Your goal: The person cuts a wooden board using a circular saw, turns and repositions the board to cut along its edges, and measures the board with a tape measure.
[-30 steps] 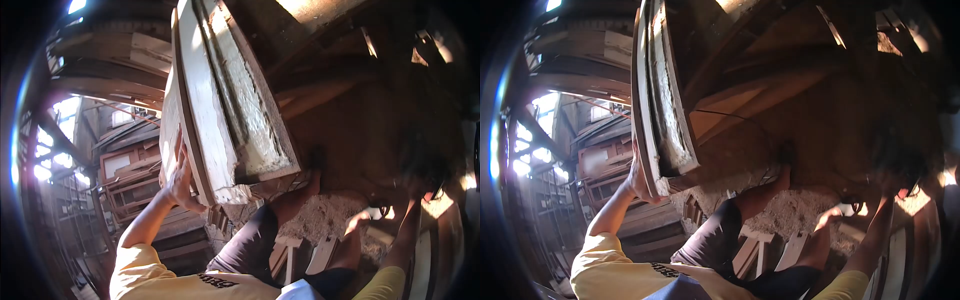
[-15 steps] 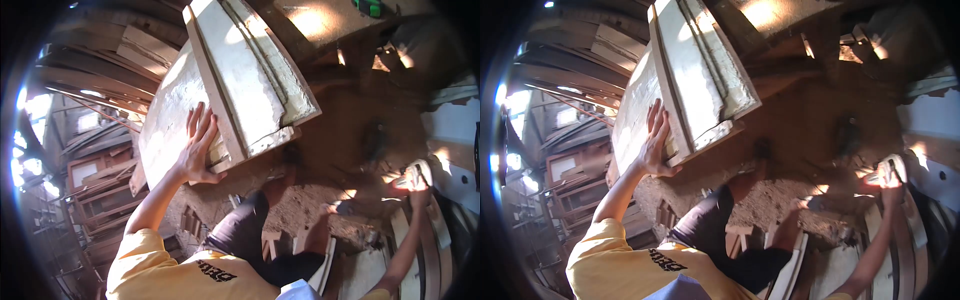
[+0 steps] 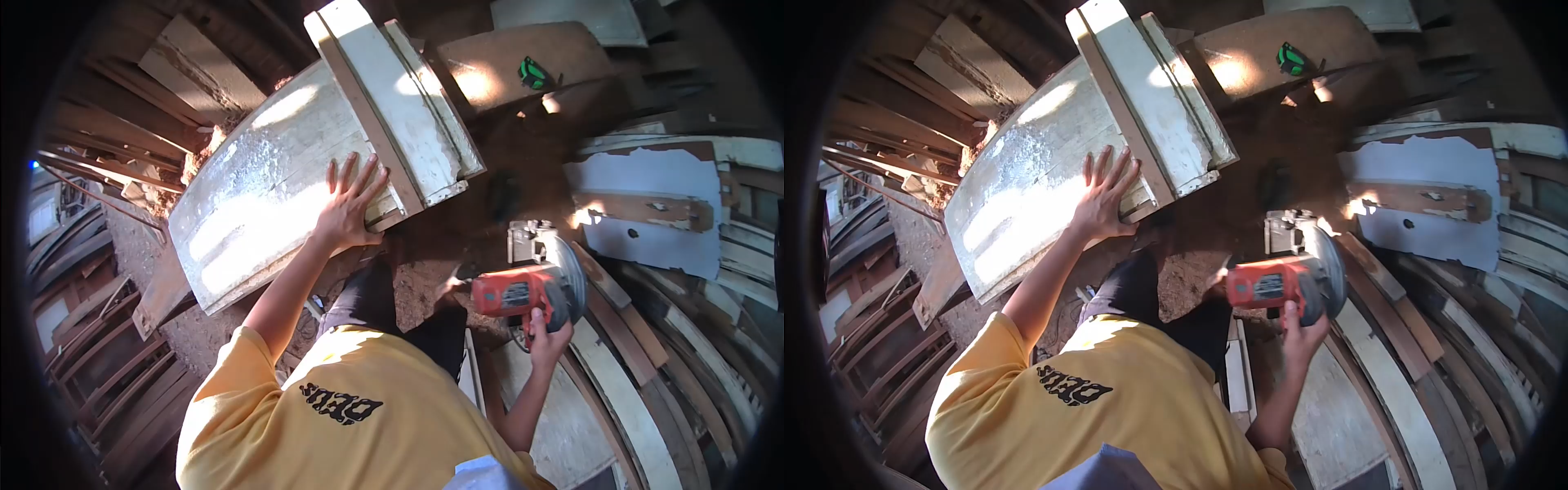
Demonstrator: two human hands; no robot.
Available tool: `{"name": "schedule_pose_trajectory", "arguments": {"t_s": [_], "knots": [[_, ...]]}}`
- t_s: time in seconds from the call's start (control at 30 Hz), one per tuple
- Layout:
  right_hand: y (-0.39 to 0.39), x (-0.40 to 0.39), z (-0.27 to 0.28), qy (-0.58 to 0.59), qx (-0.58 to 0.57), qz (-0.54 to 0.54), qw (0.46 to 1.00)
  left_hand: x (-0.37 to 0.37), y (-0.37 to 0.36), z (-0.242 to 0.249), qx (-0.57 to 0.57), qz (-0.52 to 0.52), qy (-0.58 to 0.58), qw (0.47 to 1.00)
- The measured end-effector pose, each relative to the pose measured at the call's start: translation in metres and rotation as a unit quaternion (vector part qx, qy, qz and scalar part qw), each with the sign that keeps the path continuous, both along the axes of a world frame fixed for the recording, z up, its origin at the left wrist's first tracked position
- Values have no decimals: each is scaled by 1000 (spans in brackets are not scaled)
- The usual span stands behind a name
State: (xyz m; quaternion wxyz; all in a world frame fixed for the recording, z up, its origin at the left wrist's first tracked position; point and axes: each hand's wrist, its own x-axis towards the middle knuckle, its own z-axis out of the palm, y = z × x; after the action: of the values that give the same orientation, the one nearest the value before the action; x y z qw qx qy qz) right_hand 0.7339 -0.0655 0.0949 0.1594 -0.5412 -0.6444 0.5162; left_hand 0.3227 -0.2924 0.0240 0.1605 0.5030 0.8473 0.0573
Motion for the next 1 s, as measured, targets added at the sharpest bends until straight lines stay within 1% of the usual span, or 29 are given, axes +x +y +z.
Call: {"name": "schedule_pose_trajectory", "arguments": {"t_s": [0.03, 0.1, 0.13, 0.17, 0.23, 0.3, 0.33, 0.37, 0.43, 0.47, 0.53, 0.57, 0.8, 0.87, 0.9, 0.97, 1.0], "knots": [[-10, -14, 13, -24, 64, 26, 997, 0, 0, 1, 8, 1, -4, 1000], [-30, -48, 43, -24, 66, 34, 997, 0, -2, 3, 7, 1, -1, 1000], [-36, -61, 51, -24, 102, 64, 992, 1, -2, 7, 9, 4, -6, 1000], [-40, -77, 58, -1, 139, 96, 986, 1, -2, 4, 12, 12, -10, 1000], [-38, -97, 46, -42, 173, 148, 973, 1, -7, -1, 41, 2, 0, 999], [-38, -126, 42, -73, 186, 193, 961, 0, -9, -1, 39, 13, -2, 999], [-37, -140, 44, -40, 236, 239, 941, 1, -10, -3, 47, 10, -2, 999], [-37, -149, 43, -56, 196, 253, 946, 0, -10, -5, 56, 7, -2, 998], [-35, -163, 35, -127, 215, 290, 924, 1, -10, -5, 54, 16, -2, 998], [-38, -164, 28, -131, 213, 297, 922, 2, -11, -7, 67, 15, -1, 998], [-43, -167, 17, -93, 272, 269, 919, 2, -13, -7, 80, 16, 4, 997], [-42, -169, 14, -96, 271, 276, 917, 2, -13, -7, 80, 22, -1, 997], [-53, -179, 19, -79, 214, 286, 931, -2, -16, -14, 81, 21, 7, 996], [-55, -183, 25, -72, 202, 281, 935, -8, -18, -21, 131, 17, -8, 991], [-56, -186, 28, -73, 199, 280, 936, -16, -17, -23, 130, 18, -9, 991], [-60, -191, 34, -74, 194, 279, 938, -35, -13, -21, 168, 67, -66, 981], [-60, -192, 38, -69, 179, 277, 941, -44, -11, -20, 159, 57, -3, 986]]}}
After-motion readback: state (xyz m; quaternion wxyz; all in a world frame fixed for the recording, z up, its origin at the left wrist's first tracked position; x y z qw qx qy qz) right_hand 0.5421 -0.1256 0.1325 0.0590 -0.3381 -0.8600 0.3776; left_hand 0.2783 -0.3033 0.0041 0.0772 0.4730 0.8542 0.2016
